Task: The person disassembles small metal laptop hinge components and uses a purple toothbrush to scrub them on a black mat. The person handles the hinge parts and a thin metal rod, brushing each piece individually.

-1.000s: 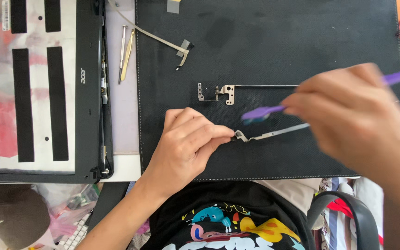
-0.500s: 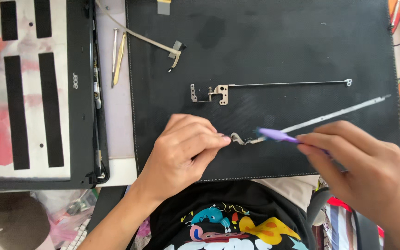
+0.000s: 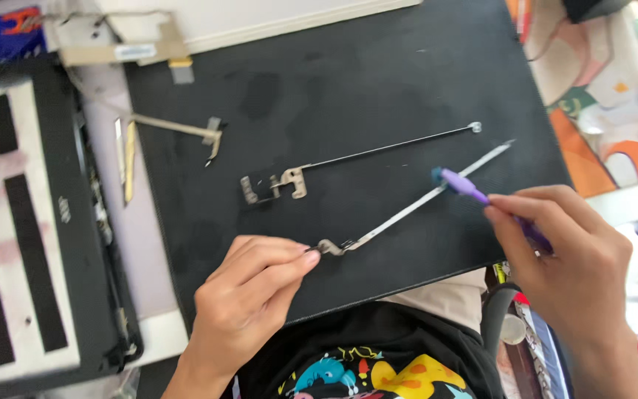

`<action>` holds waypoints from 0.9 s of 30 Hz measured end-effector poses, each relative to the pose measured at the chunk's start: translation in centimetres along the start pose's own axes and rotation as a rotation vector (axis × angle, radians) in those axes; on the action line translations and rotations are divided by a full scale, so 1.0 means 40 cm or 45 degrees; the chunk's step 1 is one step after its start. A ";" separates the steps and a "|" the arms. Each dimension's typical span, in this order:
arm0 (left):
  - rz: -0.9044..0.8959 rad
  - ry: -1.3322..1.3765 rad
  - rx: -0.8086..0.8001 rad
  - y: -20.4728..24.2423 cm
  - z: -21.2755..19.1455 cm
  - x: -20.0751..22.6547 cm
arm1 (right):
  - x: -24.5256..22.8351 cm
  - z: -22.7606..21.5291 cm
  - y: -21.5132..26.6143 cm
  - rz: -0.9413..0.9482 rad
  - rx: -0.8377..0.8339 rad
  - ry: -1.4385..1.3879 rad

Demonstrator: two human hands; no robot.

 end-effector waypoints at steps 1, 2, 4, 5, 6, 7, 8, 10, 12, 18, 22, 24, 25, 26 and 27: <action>-0.022 -0.016 0.029 -0.002 0.001 0.002 | 0.021 -0.005 0.011 0.032 0.088 0.063; -0.006 -0.006 0.016 -0.003 0.005 0.006 | 0.009 0.002 0.008 0.046 0.104 0.070; -0.040 -0.010 0.072 -0.007 0.008 0.008 | -0.020 0.027 -0.001 -0.041 -0.013 -0.113; -0.016 -0.002 0.057 -0.007 0.012 0.014 | -0.037 0.031 0.002 -0.027 0.012 -0.106; -0.048 -0.009 0.079 -0.007 0.013 0.016 | -0.055 0.044 0.004 -0.016 -0.092 -0.232; -0.086 -0.015 0.100 -0.006 0.014 0.020 | -0.073 0.056 0.006 -0.005 -0.199 -0.360; -0.067 -0.006 0.084 -0.005 0.018 0.013 | -0.047 0.039 -0.002 0.009 -0.177 -0.356; -0.005 -0.035 0.066 0.003 0.019 0.000 | 0.001 0.010 -0.018 0.016 -0.094 -0.269; 0.021 -0.062 0.051 -0.001 0.018 -0.003 | 0.044 -0.019 -0.021 0.097 0.057 -0.041; 0.028 -0.157 0.131 -0.001 0.037 -0.014 | 0.002 -0.003 -0.020 0.116 0.034 -0.147; 0.111 -0.144 0.123 0.010 0.042 -0.034 | 0.046 -0.026 -0.013 0.168 0.072 -0.031; 0.099 -0.199 0.079 0.007 0.031 -0.022 | 0.067 -0.026 -0.012 0.190 0.149 0.044; 0.084 -0.251 0.034 0.003 0.029 -0.016 | 0.079 -0.031 -0.010 0.214 0.224 0.121; 0.087 -0.248 0.036 0.018 0.025 -0.028 | 0.062 -0.028 -0.015 0.214 0.227 0.125; 0.032 -0.303 -0.002 0.035 0.022 -0.042 | 0.039 -0.016 -0.017 0.134 0.092 -0.072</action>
Point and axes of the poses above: each hand's wrist, its own y-axis away from the middle knuckle, its own z-axis out of the palm, x = y × z, the point moved 3 cm from there along -y, towards the middle knuckle, and after that the axes turned 6 degrees about -y, right-handed, at the moved point
